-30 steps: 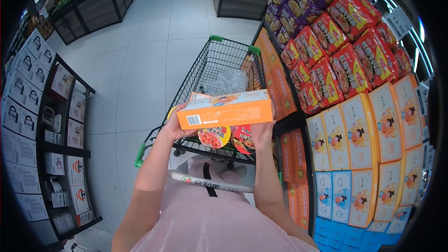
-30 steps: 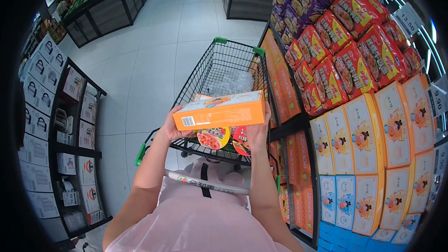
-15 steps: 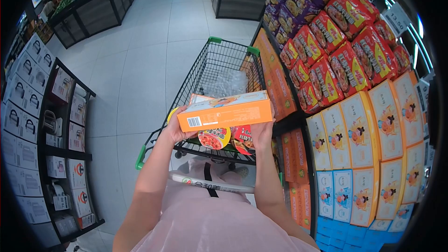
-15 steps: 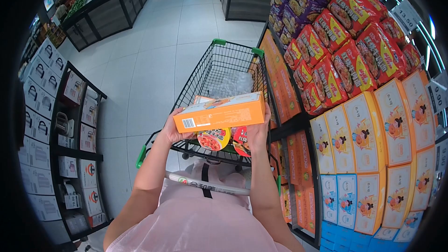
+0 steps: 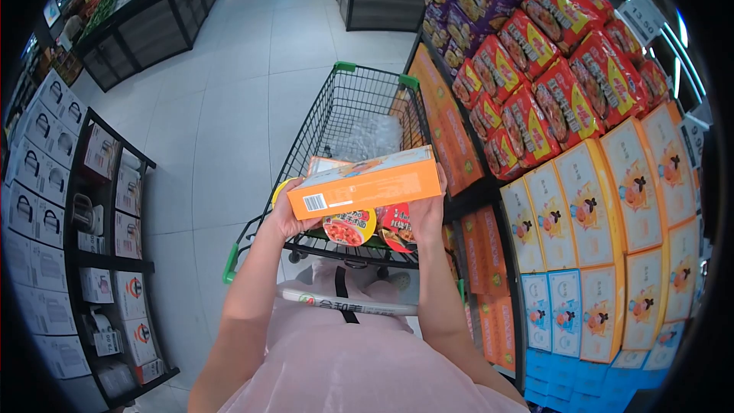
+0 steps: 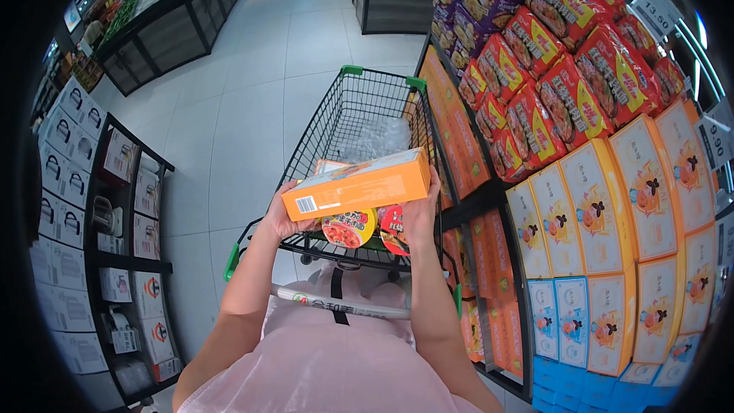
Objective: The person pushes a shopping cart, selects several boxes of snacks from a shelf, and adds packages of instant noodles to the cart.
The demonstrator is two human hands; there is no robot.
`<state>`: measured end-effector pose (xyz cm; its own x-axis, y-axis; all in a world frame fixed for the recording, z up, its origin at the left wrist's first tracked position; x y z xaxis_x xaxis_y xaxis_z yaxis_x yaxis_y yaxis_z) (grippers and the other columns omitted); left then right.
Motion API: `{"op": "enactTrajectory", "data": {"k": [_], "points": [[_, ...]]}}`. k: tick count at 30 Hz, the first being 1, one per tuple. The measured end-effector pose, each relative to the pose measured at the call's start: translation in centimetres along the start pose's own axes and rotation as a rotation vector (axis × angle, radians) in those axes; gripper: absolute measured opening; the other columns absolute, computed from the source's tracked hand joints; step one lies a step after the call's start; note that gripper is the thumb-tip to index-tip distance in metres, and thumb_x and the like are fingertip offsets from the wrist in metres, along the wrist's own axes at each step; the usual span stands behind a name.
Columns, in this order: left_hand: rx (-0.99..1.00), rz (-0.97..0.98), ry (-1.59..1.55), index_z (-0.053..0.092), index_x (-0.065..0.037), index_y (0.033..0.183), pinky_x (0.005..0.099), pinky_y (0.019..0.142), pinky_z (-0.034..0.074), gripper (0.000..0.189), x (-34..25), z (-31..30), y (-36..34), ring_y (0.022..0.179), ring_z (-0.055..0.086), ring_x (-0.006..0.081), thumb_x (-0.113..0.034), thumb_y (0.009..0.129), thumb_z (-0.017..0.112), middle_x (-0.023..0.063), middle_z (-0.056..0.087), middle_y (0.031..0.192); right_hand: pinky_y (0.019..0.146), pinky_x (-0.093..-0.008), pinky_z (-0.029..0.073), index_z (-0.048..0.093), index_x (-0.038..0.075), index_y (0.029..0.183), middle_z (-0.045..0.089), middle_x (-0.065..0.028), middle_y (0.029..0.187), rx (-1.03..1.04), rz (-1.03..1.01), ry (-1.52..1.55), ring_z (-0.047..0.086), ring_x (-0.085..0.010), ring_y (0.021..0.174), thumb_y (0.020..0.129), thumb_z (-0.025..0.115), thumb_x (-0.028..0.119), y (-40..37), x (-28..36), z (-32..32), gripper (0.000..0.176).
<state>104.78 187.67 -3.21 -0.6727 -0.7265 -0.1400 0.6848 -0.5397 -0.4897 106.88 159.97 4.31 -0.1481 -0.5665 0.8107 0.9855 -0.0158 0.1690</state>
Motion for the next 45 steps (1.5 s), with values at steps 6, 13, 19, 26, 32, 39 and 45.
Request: {"op": "enactTrajectory", "data": {"k": [6, 13, 19, 26, 32, 39, 45], "points": [[-0.006, 0.01, 0.007, 0.043, 0.0, 0.13, 0.0497, 0.062, 0.06, 0.065, -0.1, -0.6, 0.3, 0.096, 0.063, 0.0415, -0.052, 0.092, 0.036, 0.0264, 0.056, 0.115, 0.108, -0.0429, 0.03, 0.017, 0.017, 0.145, 0.029, -0.0018, 0.147, 0.021, -0.02, 0.015, 0.032, -0.021, 0.135, 0.081, 0.06, 0.061, 0.0, -0.1, -0.1, 0.09], [0.007, -0.005, 0.013, 0.044, 0.0, 0.129, 0.0474, 0.064, 0.06, 0.065, 0.2, -0.6, 0.3, 0.096, 0.063, 0.0397, -0.052, 0.092, 0.036, 0.0252, 0.057, 0.116, 0.106, -0.0426, 0.033, 0.017, 0.018, 0.144, 0.03, -0.0019, 0.145, -0.03, 0.0, -0.011, 0.033, -0.021, 0.134, 0.079, 0.062, 0.062, 0.0, -0.3, -0.4, 0.091], [-0.048, 0.008, 0.031, 0.045, -0.001, 0.128, 0.0456, 0.064, 0.061, 0.063, 0.4, 0.3, -0.1, 0.096, 0.064, 0.0376, -0.052, 0.092, 0.036, 0.0231, 0.058, 0.115, 0.106, -0.0421, 0.033, 0.017, 0.018, 0.144, 0.031, -0.0024, 0.145, 0.004, -0.025, -0.003, 0.034, -0.0209, 0.133, 0.08, 0.062, 0.061, 0.0, -0.2, -0.5, 0.09], [-0.072, 0.024, 0.049, 0.047, -0.002, 0.127, 0.0441, 0.065, 0.061, 0.061, 0.4, 0.2, -0.2, 0.095, 0.064, 0.0349, -0.052, 0.093, 0.036, 0.0212, 0.059, 0.113, 0.106, -0.041, 0.033, 0.016, 0.016, 0.145, 0.032, -0.0035, 0.144, -0.037, -0.001, 0.031, 0.035, -0.0208, 0.133, 0.081, 0.064, 0.058, -0.1, -0.2, -0.2, 0.09], [-0.088, 0.028, 0.055, 0.047, -0.002, 0.127, 0.0437, 0.065, 0.061, 0.061, 0.5, 0.5, -0.3, 0.095, 0.065, 0.0349, -0.051, 0.093, 0.036, 0.0215, 0.059, 0.114, 0.107, -0.0408, 0.031, 0.016, 0.017, 0.145, 0.032, -0.0033, 0.144, -0.024, -0.005, 0.035, 0.035, -0.0205, 0.133, 0.08, 0.064, 0.059, -0.2, -0.1, -0.1, 0.092], [-0.023, 0.062, 0.085, 0.047, -0.003, 0.127, 0.0452, 0.067, 0.058, 0.057, 0.3, 0.5, -0.4, 0.097, 0.064, 0.0347, -0.047, 0.092, 0.04, 0.0197, 0.059, 0.114, 0.108, -0.0429, 0.03, 0.022, 0.015, 0.145, 0.033, -0.0052, 0.146, 0.016, 0.015, 0.105, 0.036, -0.0221, 0.132, 0.082, 0.057, 0.062, 0.1, -0.9, -1.3, 0.086], [-0.189, 0.456, 0.318, 0.036, -0.009, 0.139, 0.0448, 0.097, 0.042, 0.057, -0.4, 0.6, -0.5, 0.117, 0.053, 0.0282, -0.033, 0.089, 0.05, 0.0127, 0.052, 0.129, 0.108, -0.0436, 0.03, 0.034, 0.006, 0.141, 0.041, -0.009, 0.143, 0.025, 0.127, 0.341, 0.038, -0.0241, 0.131, 0.084, 0.05, 0.065, -0.1, -0.5, -1.1, 0.083]]}}
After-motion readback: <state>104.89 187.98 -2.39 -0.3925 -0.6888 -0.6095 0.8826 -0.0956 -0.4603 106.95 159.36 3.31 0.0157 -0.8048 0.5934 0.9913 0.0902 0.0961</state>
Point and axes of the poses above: each hand's wrist, its own y-axis towards the middle knuckle, its own z-axis out of the palm, x = y × z, the point moved 4 cm from there along y, towards the middle knuckle
